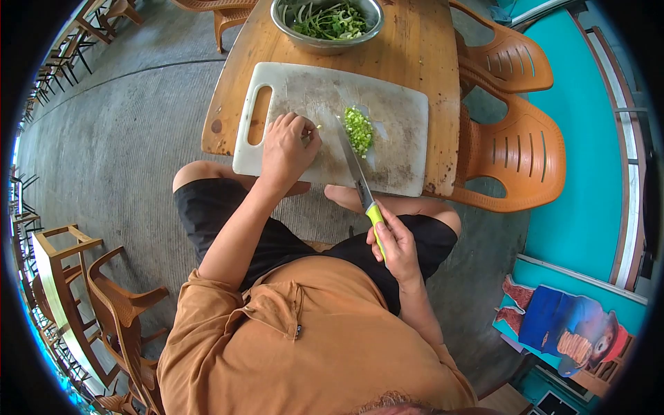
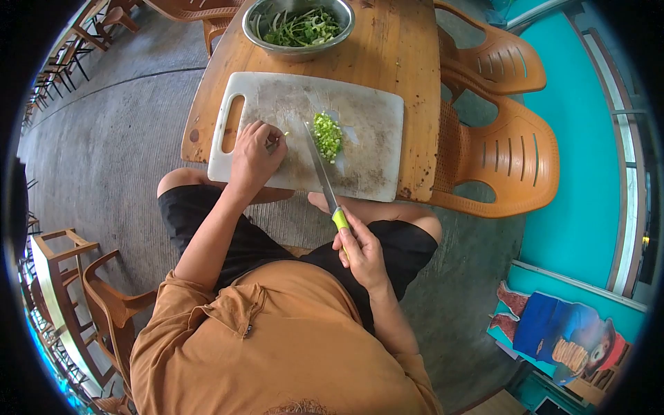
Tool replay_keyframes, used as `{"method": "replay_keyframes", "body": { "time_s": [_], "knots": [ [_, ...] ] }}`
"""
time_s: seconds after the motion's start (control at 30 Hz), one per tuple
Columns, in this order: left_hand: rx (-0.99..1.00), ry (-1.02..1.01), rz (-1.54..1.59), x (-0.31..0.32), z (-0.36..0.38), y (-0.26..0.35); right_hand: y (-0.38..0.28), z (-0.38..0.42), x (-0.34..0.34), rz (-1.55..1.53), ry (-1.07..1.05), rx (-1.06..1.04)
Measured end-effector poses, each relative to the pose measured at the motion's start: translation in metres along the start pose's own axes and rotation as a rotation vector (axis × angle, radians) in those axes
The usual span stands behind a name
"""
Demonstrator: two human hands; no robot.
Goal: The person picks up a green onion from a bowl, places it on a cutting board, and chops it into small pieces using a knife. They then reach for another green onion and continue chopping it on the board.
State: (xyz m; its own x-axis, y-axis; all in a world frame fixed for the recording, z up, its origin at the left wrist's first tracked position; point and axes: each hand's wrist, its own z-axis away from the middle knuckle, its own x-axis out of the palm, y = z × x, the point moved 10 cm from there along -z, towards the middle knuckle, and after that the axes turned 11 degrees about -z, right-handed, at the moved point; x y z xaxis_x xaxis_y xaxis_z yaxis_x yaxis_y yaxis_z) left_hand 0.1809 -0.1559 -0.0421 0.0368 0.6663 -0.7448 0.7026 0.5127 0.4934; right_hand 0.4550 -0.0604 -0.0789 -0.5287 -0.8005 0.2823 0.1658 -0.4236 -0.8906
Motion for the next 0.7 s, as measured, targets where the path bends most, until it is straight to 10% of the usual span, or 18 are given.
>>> {"method": "replay_keyframes", "body": {
  "time_s": [0.7],
  "knots": [
    [-0.017,-0.01,0.018,0.002,0.004,0.002,-0.018,-0.022,0.006,0.005,0.013,-0.032]
  ]
}}
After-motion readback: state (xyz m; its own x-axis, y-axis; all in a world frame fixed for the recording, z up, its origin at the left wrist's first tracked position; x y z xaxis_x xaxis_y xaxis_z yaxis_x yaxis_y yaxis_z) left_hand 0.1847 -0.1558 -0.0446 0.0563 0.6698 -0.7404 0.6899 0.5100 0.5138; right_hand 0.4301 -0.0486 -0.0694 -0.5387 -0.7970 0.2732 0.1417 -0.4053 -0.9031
